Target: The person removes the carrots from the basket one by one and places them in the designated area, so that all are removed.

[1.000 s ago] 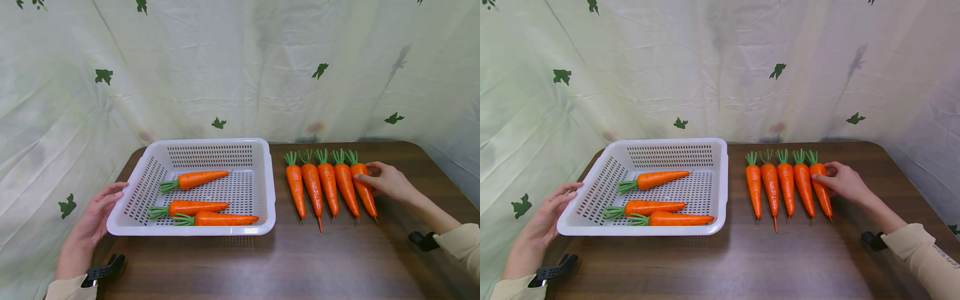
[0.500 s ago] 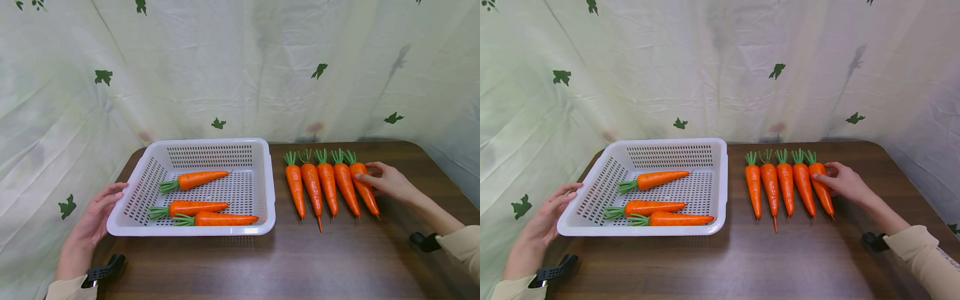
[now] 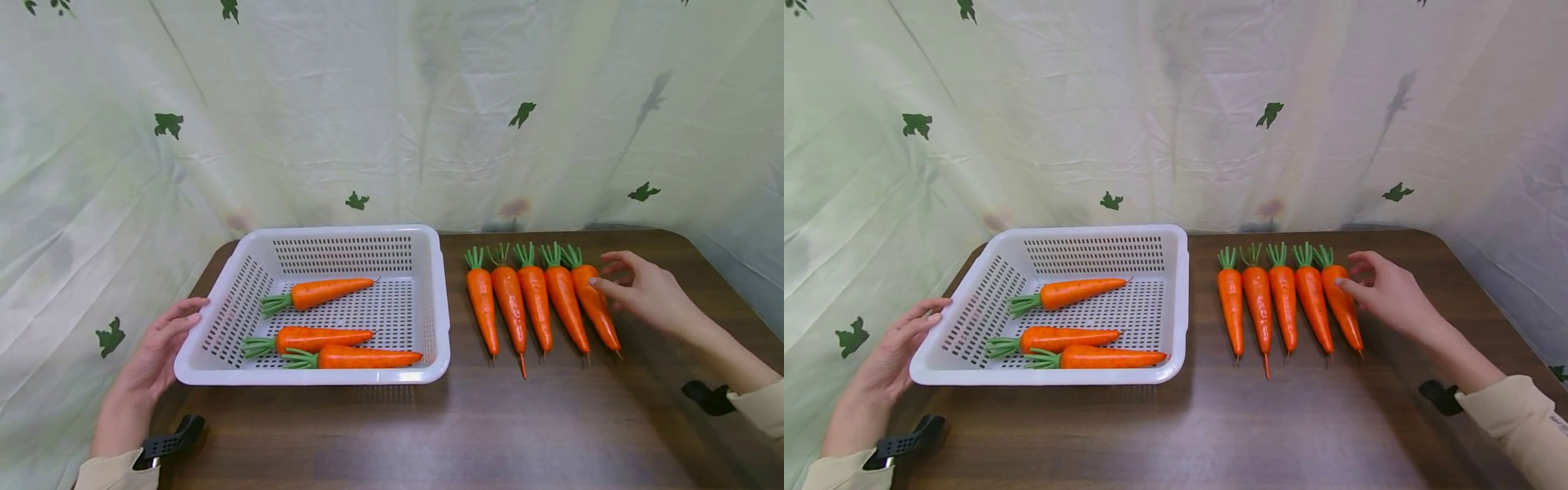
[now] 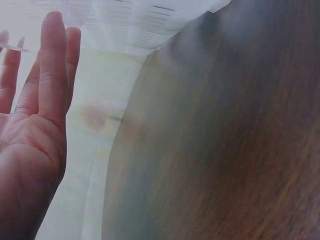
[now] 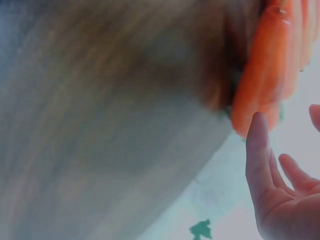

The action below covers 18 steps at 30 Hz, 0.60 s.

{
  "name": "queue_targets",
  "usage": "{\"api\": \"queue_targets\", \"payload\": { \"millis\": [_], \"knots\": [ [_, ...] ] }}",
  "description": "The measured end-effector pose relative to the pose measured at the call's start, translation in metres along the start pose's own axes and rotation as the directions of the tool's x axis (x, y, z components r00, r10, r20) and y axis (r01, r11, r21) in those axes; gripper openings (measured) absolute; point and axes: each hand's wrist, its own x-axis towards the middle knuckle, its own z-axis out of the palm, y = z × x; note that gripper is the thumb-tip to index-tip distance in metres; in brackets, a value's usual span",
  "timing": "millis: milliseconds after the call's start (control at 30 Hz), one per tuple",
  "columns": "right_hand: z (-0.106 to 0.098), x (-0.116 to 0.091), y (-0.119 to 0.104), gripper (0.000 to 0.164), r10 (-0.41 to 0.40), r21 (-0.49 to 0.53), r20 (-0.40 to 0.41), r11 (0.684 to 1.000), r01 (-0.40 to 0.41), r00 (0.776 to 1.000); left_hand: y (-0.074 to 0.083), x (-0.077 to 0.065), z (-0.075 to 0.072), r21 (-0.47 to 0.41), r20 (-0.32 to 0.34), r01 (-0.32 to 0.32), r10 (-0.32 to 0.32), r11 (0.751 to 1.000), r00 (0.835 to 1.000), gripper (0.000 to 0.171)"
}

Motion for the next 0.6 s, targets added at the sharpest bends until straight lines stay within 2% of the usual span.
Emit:
{"api": "queue_targets", "payload": {
  "millis": [367, 600],
  "knots": [
    [-0.009, -0.004, -0.030, 0.060, -0.061, -0.048, -0.061, 0.997, 0.059, 0.996, 0.002, -0.001, 0.000, 0.020, -0.015, 0.001, -0.001, 1.000, 1.000, 0.047],
    [-0.006, -0.007, -0.057, 0.052, -0.141, -0.084, -0.071, 0.987, 0.135, 0.988, 0.002, -0.001, 0.000, 0.005, 0.001, 0.004, -0.004, 1.000, 1.000, 0.048]
  ]
}}
